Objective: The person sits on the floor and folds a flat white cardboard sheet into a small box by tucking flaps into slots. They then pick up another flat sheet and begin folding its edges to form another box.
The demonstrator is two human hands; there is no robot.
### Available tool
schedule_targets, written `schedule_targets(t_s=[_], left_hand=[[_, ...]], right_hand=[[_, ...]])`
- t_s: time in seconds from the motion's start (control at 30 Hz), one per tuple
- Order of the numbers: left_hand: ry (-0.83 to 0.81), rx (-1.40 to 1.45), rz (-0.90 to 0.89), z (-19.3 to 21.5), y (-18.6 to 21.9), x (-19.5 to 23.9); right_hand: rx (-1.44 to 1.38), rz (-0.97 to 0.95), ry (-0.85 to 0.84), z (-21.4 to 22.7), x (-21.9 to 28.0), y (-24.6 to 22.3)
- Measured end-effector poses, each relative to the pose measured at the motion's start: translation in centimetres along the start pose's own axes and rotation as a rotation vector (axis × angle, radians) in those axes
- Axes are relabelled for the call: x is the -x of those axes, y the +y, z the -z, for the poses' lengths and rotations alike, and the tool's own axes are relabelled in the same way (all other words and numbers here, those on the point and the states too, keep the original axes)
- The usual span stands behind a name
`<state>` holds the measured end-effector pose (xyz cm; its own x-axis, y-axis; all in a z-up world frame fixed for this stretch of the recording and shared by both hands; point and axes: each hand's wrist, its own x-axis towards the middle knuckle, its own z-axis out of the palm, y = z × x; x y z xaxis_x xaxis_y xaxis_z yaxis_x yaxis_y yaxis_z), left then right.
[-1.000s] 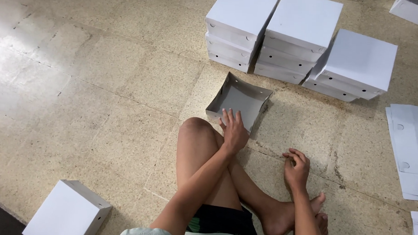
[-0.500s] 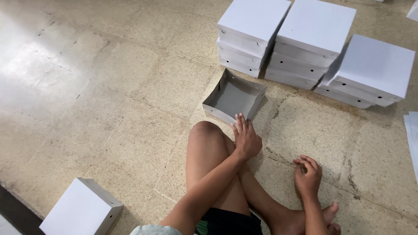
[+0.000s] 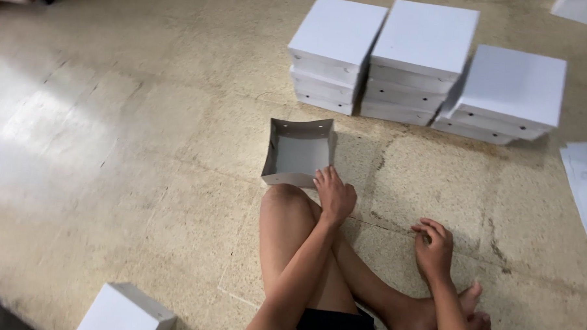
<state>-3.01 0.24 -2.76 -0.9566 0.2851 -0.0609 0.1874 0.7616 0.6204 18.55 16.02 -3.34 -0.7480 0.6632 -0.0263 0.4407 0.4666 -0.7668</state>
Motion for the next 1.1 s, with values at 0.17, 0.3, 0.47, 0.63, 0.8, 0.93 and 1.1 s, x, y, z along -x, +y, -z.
schedule_targets(t_s=[0.17,0.3,0.47,0.63,0.8,0.93,1.1], left_hand=[[0.152,0.009,-0.201,-0.9,-2.7,-1.2],[0.377,-0.061,-0.348,-5.6,-8.8,-4.7],[0.057,-0.11,-0.219,1.5,-2.0,0.0],[-0.007,-0.344,-0.447,1.1,-0.5,2.2],[-0.029,-0.36,-0.789,-3.3,1.6,3.0],[-0.184,-0.125,-0.906,-9.5,12.1,6.7],[-0.566,0.032,-1.31,-17.9,27.0,15.8]], right_hand=[[0.008,0.07,0.084,-1.2,-0.6,2.0],[0.045,0.166,0.094,-1.3,-1.2,2.8],[-0.045,0.215,0.1,-0.7,-2.2,4.1],[-0.006,-0.052,-0.159,10.1,-3.1,5.6],[0.265,-0.142,0.244,15.7,0.6,15.0],[0.292,0.037,0.615,16.1,2.9,15.4],[0.27,-0.11,0.547,16.4,2.9,15.3]])
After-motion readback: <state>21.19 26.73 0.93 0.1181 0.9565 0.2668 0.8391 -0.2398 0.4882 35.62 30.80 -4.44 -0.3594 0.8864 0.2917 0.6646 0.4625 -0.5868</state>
